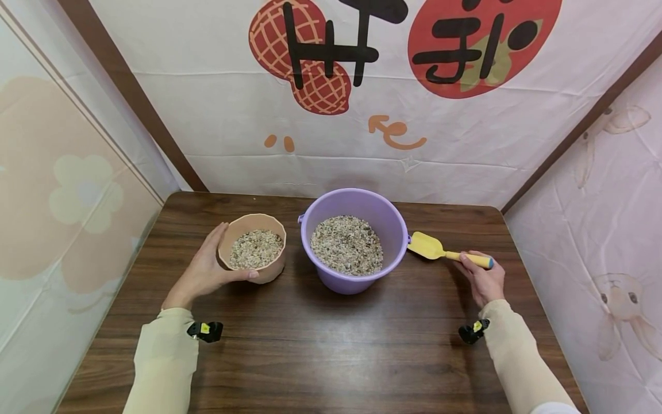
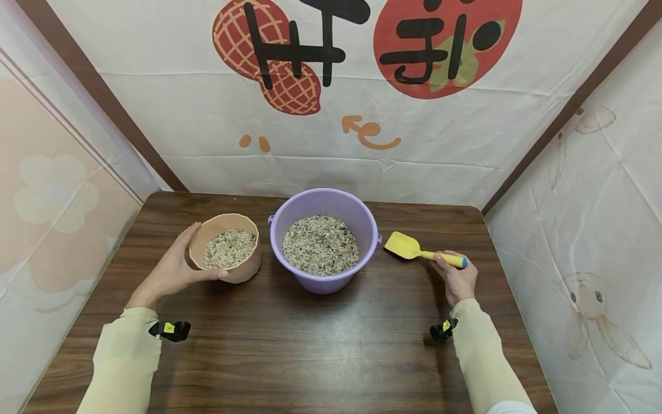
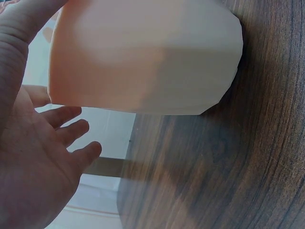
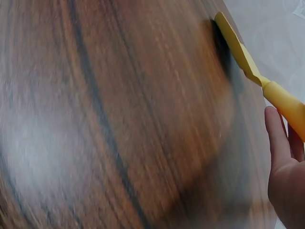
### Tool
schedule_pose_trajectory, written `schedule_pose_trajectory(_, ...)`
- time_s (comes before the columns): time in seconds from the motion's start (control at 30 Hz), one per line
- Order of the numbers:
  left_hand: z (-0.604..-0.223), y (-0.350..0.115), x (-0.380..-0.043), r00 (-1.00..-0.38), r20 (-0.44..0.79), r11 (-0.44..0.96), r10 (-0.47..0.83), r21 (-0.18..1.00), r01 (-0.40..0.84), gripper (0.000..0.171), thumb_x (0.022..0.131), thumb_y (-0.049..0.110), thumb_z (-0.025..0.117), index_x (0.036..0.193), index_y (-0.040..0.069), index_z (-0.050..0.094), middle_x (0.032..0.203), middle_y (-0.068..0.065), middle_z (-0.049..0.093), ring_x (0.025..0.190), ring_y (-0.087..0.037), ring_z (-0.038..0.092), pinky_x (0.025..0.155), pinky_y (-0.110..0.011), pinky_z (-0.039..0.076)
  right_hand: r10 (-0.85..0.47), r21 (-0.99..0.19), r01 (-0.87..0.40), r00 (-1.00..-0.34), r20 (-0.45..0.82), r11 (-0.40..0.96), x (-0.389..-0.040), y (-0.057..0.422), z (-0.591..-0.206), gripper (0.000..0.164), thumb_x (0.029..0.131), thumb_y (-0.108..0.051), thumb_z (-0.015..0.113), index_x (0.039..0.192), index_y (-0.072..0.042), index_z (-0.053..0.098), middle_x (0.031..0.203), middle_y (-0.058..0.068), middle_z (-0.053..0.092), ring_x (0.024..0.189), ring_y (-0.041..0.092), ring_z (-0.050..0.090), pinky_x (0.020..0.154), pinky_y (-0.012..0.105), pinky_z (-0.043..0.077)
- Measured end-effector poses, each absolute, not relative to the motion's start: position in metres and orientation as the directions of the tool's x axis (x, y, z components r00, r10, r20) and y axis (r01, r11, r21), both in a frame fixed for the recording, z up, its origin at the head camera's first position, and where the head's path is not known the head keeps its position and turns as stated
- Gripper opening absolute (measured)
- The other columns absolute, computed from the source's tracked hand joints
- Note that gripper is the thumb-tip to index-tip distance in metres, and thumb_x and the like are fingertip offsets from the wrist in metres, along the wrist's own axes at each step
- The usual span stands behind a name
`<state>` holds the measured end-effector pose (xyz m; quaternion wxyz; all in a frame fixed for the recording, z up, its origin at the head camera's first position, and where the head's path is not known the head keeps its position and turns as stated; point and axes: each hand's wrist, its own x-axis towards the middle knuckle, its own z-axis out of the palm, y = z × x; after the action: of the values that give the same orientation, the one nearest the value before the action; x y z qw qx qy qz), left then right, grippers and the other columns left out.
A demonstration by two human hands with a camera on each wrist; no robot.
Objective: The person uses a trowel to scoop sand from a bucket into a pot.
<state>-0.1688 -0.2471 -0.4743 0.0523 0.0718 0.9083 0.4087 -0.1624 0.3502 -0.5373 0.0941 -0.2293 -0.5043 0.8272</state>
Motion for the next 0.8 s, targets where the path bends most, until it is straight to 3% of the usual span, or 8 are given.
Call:
schedule_pose_trajectory(0.43, -0.473, -0.246, -0.168, -0.984, -0.054, 0.654, 0.173, 0.753, 0.074, 0.135, 0.069, 0.042, 0.095, 0.163, 0.006, 0.005, 0.168, -0.020, 0.008, 0.149, -0.048, 0.018, 0.111, -0.071, 0.025, 0.337, -0.925, 0.278, -0.871, -0.357, -0.260, -0.155, 0.364, -0.545, 0.052, 0.089, 0.004, 0.073, 0.132, 0.007, 0.044, 0.109, 0.009, 0.054, 0.089, 0.017, 0.073, 0.091, 0.037, 0.056)
schedule_pose_trajectory(0.63, -0.473, -0.246, -0.168, -0.984, -0.056, 0.658, 0.169, 0.749, 0.071, 0.135, 0.069, 0.043, 0.094, 0.163, 0.006, 0.005, 0.168, -0.019, 0.007, 0.149, -0.048, 0.017, 0.111, -0.071, 0.025, 0.312, -0.942, 0.297, -0.890, -0.332, -0.155, -0.154, 0.370, -0.550, 0.058, 0.088, 0.004, 0.076, 0.134, 0.010, 0.042, 0.115, 0.015, 0.050, 0.085, 0.014, 0.073, 0.087, 0.034, 0.057)
schedule_pose_trajectory(0.8, -0.473, -0.246, -0.168, -0.984, -0.057, 0.660, 0.170, 0.748, 0.071, 0.135, 0.069, 0.043, 0.094, 0.164, 0.006, 0.005, 0.168, -0.019, 0.007, 0.149, -0.048, 0.018, 0.111, -0.071, 0.025, 0.329, -0.952, 0.304, -0.902, -0.280, 0.021, -0.151, 0.374, -0.553, 0.058, 0.087, 0.003, 0.078, 0.134, 0.012, 0.046, 0.121, 0.019, 0.046, 0.082, 0.006, 0.070, 0.081, 0.027, 0.059)
